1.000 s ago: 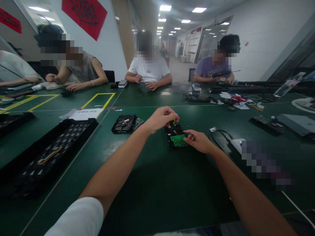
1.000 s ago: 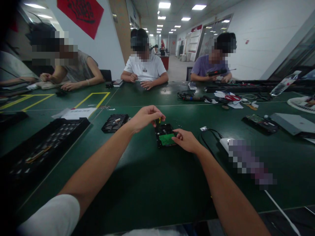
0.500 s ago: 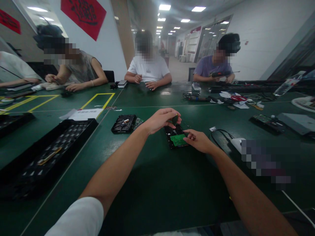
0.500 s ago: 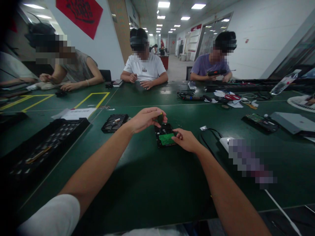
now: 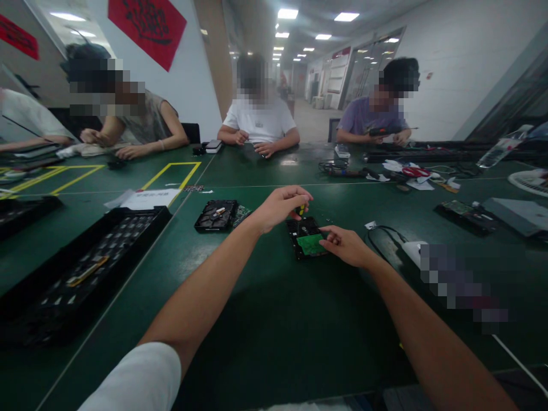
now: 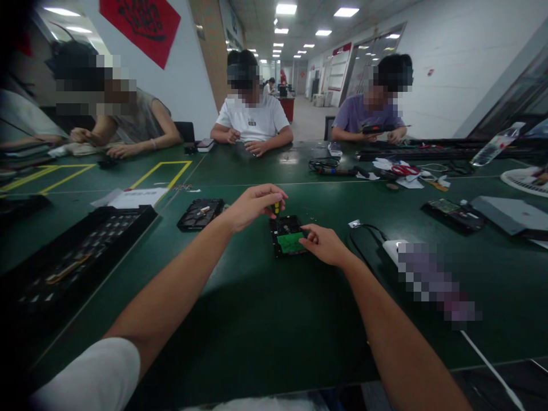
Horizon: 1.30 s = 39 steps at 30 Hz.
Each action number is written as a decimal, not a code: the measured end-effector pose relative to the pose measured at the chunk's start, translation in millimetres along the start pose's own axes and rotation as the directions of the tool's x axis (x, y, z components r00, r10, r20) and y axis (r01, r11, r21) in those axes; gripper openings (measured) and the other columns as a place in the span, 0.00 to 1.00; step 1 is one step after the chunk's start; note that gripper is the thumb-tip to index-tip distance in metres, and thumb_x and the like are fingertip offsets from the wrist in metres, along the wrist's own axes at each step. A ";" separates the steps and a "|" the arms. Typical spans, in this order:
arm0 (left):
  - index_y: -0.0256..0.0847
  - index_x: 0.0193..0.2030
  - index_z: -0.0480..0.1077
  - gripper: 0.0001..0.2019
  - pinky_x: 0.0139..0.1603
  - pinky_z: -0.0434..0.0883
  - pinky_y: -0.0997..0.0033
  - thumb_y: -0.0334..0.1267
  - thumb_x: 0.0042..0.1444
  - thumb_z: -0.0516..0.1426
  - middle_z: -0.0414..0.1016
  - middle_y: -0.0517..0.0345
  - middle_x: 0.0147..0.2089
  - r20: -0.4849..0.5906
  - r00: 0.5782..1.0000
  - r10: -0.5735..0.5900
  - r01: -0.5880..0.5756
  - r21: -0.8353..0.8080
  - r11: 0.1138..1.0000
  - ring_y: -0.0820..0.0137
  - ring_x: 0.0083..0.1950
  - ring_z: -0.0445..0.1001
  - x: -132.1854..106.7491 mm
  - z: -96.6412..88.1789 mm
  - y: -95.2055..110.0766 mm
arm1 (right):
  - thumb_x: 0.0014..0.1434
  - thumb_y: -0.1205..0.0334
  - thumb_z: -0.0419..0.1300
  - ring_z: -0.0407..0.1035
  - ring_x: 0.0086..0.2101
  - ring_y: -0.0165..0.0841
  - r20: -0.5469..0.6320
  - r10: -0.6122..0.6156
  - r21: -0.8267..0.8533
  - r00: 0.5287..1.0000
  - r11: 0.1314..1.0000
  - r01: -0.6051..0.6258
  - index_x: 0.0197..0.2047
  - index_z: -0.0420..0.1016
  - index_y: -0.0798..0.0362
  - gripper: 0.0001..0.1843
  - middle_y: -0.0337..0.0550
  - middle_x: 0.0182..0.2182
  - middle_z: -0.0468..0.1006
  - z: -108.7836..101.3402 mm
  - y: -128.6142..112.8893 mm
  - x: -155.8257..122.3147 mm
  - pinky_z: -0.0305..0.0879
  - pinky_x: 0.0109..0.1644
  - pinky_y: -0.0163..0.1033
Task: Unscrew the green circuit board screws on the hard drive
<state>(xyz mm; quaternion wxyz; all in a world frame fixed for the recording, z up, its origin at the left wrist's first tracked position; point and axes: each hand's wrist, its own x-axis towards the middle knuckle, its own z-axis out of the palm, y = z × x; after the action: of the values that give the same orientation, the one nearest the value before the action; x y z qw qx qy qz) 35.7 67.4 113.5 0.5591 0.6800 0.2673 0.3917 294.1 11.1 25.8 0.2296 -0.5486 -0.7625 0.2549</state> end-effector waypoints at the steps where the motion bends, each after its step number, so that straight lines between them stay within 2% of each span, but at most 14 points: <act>1: 0.38 0.43 0.76 0.12 0.33 0.73 0.76 0.45 0.63 0.61 0.77 0.52 0.40 0.015 1.000 -0.004 0.004 -0.017 1.000 0.70 0.41 0.77 -0.2 0.1 0.3 | 0.65 0.49 0.62 0.72 0.32 0.34 0.000 -0.003 -0.006 1.000 1.000 0.003 0.62 0.73 0.51 0.26 0.42 0.35 0.80 -0.2 0.1 0.0 0.68 0.37 0.39; 10: 0.37 0.45 0.75 0.12 0.34 0.75 0.74 0.44 0.66 0.57 0.79 0.47 0.44 0.072 0.995 -0.068 0.079 -0.168 0.983 0.66 0.45 0.80 -1.8 3.4 2.6 | 0.66 0.50 0.61 0.72 0.32 0.34 0.017 -0.001 -0.010 1.000 1.000 0.001 0.63 0.72 0.52 0.26 0.42 0.35 0.79 0.3 -0.3 -0.1 0.68 0.38 0.39; 13: 0.37 0.44 0.74 0.13 0.34 0.75 0.73 0.46 0.65 0.59 0.79 0.48 0.42 0.043 0.998 -0.055 0.058 -0.082 0.995 0.68 0.43 0.79 -1.3 2.5 1.4 | 0.66 0.50 0.61 0.73 0.33 0.34 0.020 0.000 -0.003 1.000 1.000 0.001 0.63 0.72 0.52 0.26 0.42 0.35 0.79 -0.3 -0.9 -0.3 0.68 0.38 0.39; 16: 0.37 0.43 0.72 0.14 0.33 0.75 0.74 0.47 0.63 0.62 0.78 0.50 0.40 -0.038 0.998 -0.042 0.044 0.042 0.998 0.68 0.40 0.78 -0.4 1.5 -0.9 | 0.66 0.50 0.61 0.73 0.32 0.34 0.017 0.002 0.007 1.000 1.000 -0.002 0.63 0.72 0.53 0.27 0.43 0.36 0.79 -0.6 -0.6 -0.5 0.67 0.37 0.39; 18: 0.38 0.44 0.71 0.13 0.32 0.75 0.74 0.46 0.63 0.63 0.77 0.51 0.40 -0.071 0.997 -0.027 0.031 0.065 0.997 0.68 0.40 0.77 -0.4 1.3 -1.3 | 0.66 0.50 0.61 0.72 0.32 0.34 0.013 0.002 0.008 1.000 1.000 -0.002 0.64 0.72 0.53 0.27 0.43 0.36 0.79 -0.4 0.2 -0.4 0.67 0.37 0.39; 20: 0.39 0.45 0.71 0.12 0.32 0.75 0.74 0.45 0.64 0.61 0.76 0.53 0.40 -0.042 0.999 -0.014 0.016 0.040 0.999 0.68 0.41 0.77 -1.0 1.6 0.0 | 0.66 0.50 0.61 0.72 0.32 0.33 0.013 0.002 0.004 1.000 1.000 -0.002 0.63 0.72 0.53 0.27 0.42 0.35 0.79 0.1 1.4 -0.1 0.67 0.37 0.39; 25: 0.38 0.45 0.75 0.13 0.33 0.74 0.75 0.47 0.65 0.60 0.77 0.50 0.43 0.125 0.991 -0.053 0.063 -0.073 0.995 0.67 0.44 0.78 -2.7 3.4 4.0 | 0.65 0.50 0.61 0.72 0.31 0.33 0.005 0.000 -0.002 1.000 1.000 0.000 0.62 0.73 0.52 0.26 0.42 0.35 0.79 0.9 3.2 0.2 0.67 0.37 0.38; 32: 0.37 0.46 0.75 0.13 0.35 0.77 0.69 0.45 0.65 0.57 0.79 0.46 0.44 0.089 0.989 -0.119 0.139 -0.261 0.955 0.63 0.45 0.80 -2.9 3.5 4.1 | 0.65 0.49 0.61 0.72 0.32 0.34 0.008 -0.004 0.002 1.000 1.000 0.004 0.62 0.73 0.52 0.26 0.43 0.35 0.80 -0.3 1.4 -0.6 0.67 0.37 0.39; 34: 0.37 0.45 0.74 0.12 0.35 0.77 0.70 0.44 0.65 0.58 0.79 0.46 0.44 0.060 0.992 -0.114 0.125 -0.229 0.965 0.64 0.44 0.80 -2.7 3.1 4.4 | 0.65 0.50 0.62 0.72 0.32 0.34 0.008 -0.002 0.001 1.000 1.000 0.002 0.62 0.73 0.52 0.26 0.43 0.35 0.80 -0.6 0.4 -0.6 0.67 0.37 0.39; 39: 0.37 0.42 0.71 0.11 0.33 0.75 0.73 0.43 0.64 0.61 0.77 0.50 0.40 -0.037 0.998 -0.051 0.050 -0.024 0.998 0.67 0.41 0.78 -1.5 1.5 3.9 | 0.65 0.51 0.61 0.72 0.31 0.33 0.011 0.005 0.007 1.000 1.000 -0.005 0.63 0.73 0.53 0.26 0.42 0.35 0.79 -1.1 -1.6 -0.2 0.67 0.37 0.39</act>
<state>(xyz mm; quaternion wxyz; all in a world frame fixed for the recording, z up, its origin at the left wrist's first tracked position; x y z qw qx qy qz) 35.8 64.5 116.8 0.5715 0.6592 0.2904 0.3930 293.7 10.7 27.6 0.2267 -0.5484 -0.7614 0.2611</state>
